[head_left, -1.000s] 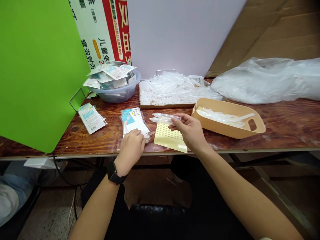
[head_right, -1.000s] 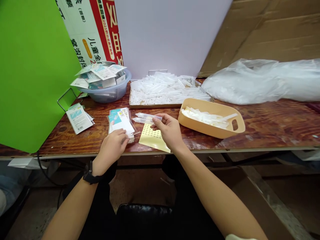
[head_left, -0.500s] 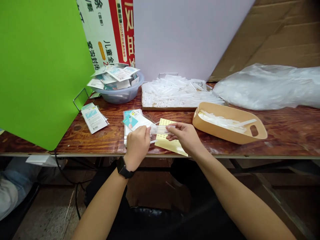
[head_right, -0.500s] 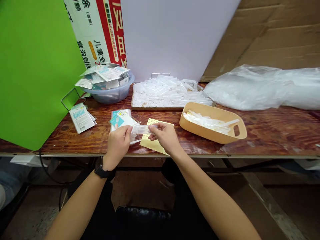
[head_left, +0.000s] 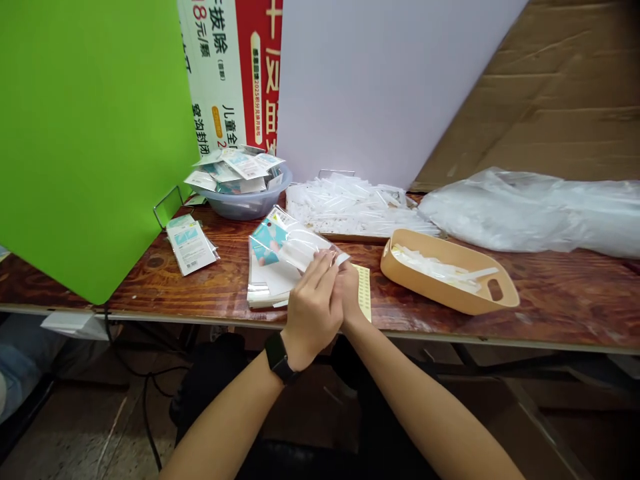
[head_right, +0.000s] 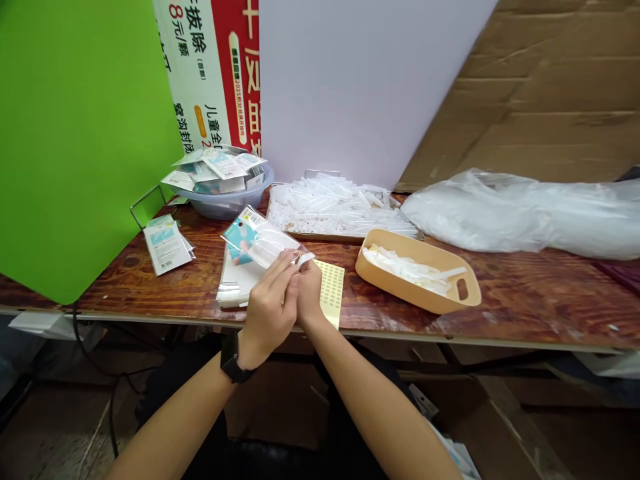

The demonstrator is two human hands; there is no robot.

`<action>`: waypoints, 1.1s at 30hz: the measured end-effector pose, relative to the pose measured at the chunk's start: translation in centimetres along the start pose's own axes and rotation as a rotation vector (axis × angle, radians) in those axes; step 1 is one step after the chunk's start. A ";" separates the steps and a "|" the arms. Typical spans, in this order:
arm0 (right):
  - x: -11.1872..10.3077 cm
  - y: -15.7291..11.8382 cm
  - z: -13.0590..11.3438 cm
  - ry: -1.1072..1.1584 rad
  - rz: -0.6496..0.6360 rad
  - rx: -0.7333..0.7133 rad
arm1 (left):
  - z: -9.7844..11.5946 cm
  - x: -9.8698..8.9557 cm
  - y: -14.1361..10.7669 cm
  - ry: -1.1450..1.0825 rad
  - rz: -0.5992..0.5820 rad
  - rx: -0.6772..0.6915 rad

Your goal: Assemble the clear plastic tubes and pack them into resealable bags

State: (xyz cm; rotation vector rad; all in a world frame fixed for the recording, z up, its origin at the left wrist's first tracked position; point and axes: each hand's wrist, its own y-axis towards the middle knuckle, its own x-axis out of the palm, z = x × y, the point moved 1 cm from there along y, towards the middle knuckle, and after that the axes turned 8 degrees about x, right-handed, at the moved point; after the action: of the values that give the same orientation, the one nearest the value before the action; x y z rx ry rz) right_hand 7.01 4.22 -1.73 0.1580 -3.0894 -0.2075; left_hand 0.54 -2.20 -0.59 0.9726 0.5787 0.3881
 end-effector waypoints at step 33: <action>1.2 -2.2 0.0 -0.150 0.210 -0.417 | -4.0 -1.4 2.7 -1.019 0.450 -0.772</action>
State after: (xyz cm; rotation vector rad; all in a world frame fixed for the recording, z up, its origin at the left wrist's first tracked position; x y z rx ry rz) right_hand 5.99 1.89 -1.97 -0.2046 -3.0863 -0.8753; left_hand -3.14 1.02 0.39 0.4237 -0.7003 0.4056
